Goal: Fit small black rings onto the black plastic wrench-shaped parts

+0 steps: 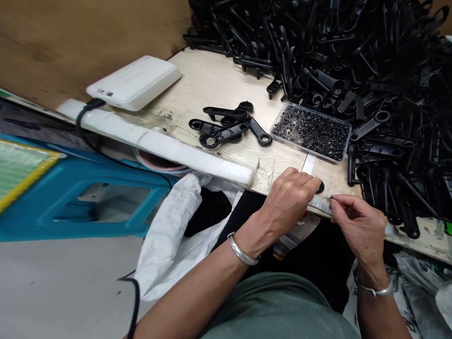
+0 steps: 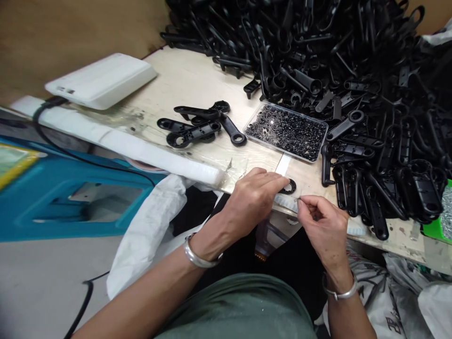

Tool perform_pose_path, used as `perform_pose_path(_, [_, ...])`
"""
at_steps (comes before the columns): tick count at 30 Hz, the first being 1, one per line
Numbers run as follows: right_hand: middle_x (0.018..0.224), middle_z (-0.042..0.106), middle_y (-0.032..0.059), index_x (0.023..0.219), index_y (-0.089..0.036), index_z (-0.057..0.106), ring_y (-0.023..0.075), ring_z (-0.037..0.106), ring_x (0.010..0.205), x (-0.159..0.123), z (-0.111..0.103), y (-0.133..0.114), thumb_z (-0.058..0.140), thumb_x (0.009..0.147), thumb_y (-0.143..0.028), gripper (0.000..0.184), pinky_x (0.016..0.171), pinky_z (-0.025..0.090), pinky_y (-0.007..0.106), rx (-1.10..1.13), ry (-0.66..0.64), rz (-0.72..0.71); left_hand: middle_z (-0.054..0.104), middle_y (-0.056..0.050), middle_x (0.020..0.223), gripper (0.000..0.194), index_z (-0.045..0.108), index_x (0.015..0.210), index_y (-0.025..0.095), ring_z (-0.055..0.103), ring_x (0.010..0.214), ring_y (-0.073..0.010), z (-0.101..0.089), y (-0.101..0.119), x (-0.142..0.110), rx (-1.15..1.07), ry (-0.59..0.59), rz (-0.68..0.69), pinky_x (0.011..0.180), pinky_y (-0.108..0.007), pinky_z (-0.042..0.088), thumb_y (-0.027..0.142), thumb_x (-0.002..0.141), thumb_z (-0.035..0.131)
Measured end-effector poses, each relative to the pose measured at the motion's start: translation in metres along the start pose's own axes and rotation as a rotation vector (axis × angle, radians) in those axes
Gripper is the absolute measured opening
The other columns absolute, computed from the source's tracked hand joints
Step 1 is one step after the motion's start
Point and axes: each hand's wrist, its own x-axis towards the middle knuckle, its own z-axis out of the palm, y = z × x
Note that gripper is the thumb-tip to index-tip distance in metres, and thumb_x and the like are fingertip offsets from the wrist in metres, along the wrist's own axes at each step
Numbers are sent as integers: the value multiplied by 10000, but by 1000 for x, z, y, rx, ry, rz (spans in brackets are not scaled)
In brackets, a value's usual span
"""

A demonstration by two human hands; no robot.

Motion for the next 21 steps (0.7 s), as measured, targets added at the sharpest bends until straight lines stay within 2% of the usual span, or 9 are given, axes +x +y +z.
perform_pose_path(8, [570,654,-23,729,-197,695,124,589,452,-2,1,0,632,816,-260,125,498,499,241,10,15,-18,650,-20,728,267,607,820,131,578,652,-161,6,5,0,28,118,16,678,-307,409,47,934,381])
perform_pose_path(16, [576,655,-24,728,-195,691,123,595,455,-3,2,2,638,812,-239,108,510,507,238,39,26,-22,635,-20,710,311,591,791,141,592,686,-155,10,7,-2,39,151,-4,709,-309,402,55,950,338])
perform_pose_path(21, [590,665,-18,732,-194,695,125,598,462,-2,2,3,636,809,-247,111,524,521,241,39,23,-14,686,-35,755,331,596,802,146,642,751,-150,14,8,-1,57,190,-5,755,-309,416,71,966,318])
